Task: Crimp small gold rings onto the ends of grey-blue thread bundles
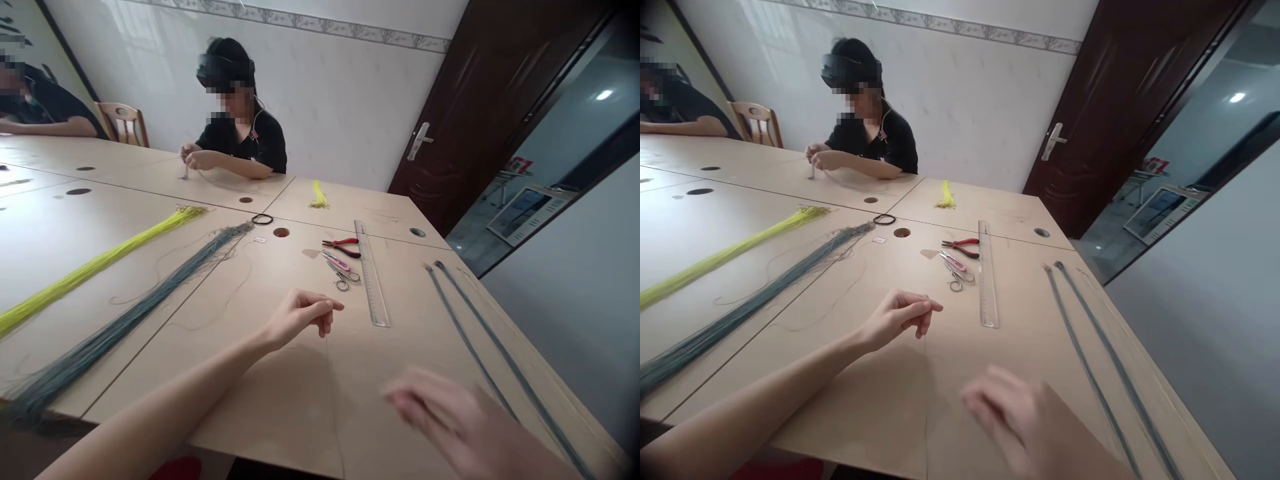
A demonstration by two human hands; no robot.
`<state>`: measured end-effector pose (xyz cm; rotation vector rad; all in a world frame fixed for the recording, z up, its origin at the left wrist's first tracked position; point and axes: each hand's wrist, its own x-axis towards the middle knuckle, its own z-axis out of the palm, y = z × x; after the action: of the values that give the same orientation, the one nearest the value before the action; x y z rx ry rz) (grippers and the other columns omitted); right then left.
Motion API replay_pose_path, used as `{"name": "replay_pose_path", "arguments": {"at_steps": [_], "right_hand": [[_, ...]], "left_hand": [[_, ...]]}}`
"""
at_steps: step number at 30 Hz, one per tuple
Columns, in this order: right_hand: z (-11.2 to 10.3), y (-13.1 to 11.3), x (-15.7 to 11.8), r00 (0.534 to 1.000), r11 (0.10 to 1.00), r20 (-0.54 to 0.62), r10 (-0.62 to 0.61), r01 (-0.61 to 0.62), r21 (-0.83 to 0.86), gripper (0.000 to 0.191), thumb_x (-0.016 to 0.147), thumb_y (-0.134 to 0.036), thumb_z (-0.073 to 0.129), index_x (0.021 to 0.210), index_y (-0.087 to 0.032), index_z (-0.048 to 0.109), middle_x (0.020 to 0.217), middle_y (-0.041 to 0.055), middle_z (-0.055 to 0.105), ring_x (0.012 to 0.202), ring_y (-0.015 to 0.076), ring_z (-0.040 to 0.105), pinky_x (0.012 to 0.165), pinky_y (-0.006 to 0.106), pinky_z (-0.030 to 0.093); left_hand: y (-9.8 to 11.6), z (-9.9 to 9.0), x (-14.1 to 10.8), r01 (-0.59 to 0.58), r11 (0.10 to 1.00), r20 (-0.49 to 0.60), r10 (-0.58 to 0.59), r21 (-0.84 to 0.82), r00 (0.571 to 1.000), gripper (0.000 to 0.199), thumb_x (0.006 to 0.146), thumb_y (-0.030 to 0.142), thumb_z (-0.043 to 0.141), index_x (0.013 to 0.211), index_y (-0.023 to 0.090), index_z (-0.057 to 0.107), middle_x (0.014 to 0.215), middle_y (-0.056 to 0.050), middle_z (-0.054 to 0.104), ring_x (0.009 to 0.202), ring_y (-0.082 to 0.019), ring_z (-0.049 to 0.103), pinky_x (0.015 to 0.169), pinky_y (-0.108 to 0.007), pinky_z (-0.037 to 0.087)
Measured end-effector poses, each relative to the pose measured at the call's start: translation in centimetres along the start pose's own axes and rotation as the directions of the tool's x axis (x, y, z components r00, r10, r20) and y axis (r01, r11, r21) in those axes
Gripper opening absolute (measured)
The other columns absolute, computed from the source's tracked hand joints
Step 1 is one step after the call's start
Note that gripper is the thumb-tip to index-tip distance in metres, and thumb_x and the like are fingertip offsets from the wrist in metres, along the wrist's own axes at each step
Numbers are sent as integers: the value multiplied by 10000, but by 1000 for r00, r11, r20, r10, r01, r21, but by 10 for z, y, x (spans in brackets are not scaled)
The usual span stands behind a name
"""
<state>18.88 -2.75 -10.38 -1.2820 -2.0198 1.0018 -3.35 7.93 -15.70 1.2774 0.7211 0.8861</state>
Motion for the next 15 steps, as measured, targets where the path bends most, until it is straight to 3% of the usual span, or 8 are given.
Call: {"name": "replay_pose_path", "arguments": {"at_steps": [2, 6, 11, 15], "right_hand": [[-3, -2, 32, 999, 997, 24, -26, 27, -66, 178, 918, -306, 504, 895, -242, 669, 806, 0, 652, 733, 134, 603, 684, 280, 479], [10, 3, 79, 999, 999, -4, -51, 51, -14, 246, 933, -294, 446, 1064, -257, 651, 970, 26, 643, 876, 159, 615, 760, 295, 494], [28, 12, 85, 999, 998, -37, -34, 36, 57, 158, 882, -269, 535, 930, -217, 676, 899, 15, 635, 778, 132, 606, 726, 277, 500], [31, 17, 86, 998, 993, -66, 0, 7, 115, 88, 834, -215, 578, 780, -197, 645, 810, -2, 624, 740, 128, 590, 668, 259, 482]], "left_hand": [[-1, 4, -4, 23, 999, 95, -26, 39, 995, 345, 823, 326, 584, 552, 117, 627, 523, -36, 557, 586, -143, 557, 591, -258, 441], [4, 8, -7, 78, 990, 215, -103, 121, 971, 312, 819, 292, 560, 562, 128, 621, 502, -10, 560, 476, -108, 503, 568, -258, 418], [6, 10, -8, 131, 967, 214, -178, 219, 960, 383, 830, 272, 503, 470, 145, 531, 443, -1, 530, 426, -90, 449, 505, -232, 357], [2, 11, -8, 164, 954, 173, -211, 250, 962, 323, 805, 230, 504, 492, 151, 507, 454, 14, 507, 417, -87, 440, 454, -217, 326]]}}
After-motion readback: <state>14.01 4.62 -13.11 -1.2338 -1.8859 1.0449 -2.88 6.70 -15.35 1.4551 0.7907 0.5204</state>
